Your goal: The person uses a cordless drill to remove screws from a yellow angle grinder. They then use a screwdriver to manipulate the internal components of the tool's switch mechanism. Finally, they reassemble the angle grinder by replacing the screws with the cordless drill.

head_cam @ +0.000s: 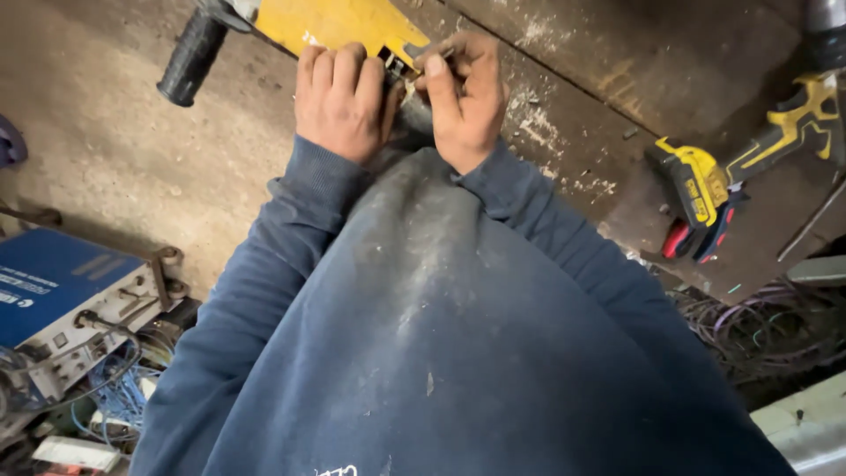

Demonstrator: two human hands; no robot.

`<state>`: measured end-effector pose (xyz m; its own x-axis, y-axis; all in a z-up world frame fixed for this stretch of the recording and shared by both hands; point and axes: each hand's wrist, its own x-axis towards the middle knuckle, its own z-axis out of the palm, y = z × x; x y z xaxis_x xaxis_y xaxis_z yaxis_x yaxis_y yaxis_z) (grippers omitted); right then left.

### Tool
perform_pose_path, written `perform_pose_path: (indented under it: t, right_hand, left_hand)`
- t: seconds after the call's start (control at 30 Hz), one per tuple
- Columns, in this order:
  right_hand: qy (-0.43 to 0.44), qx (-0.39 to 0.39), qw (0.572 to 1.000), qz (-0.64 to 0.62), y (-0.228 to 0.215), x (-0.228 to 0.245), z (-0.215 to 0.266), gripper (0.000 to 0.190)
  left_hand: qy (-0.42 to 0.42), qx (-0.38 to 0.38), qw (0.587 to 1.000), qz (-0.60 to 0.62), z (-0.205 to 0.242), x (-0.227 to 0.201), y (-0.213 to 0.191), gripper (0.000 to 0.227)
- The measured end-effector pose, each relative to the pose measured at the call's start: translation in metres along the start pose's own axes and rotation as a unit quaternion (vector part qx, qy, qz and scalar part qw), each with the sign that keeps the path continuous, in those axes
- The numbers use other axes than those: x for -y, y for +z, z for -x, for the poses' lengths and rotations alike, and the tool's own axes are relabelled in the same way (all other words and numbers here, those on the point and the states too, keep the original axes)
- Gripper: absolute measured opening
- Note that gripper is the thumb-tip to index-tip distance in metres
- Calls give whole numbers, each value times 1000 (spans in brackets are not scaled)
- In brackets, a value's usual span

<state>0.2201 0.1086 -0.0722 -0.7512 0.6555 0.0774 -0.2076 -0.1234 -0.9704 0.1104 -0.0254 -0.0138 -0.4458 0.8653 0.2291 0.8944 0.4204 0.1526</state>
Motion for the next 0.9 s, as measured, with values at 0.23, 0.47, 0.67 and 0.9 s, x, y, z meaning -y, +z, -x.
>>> perform_pose_path:
  t: [0.23,0.47,0.67,0.9]
  right_hand:
    - [-26,15,999,29,0,5,-5,19]
    - [-3,3,999,45,-1,6,0,18]
    - [9,-13,999,-29,-1,-8,1,19]
    - [-14,-34,999,39,-2,-11,2,14]
  left_hand:
    - [3,-17,1000,3,0,0,3,24]
    - [17,-37,999,-16,4,-2,9,19]
    - [-3,-22,1000,-1,-1,-6,-8,23]
    - [-14,123,987,-99,-11,-3,-3,16]
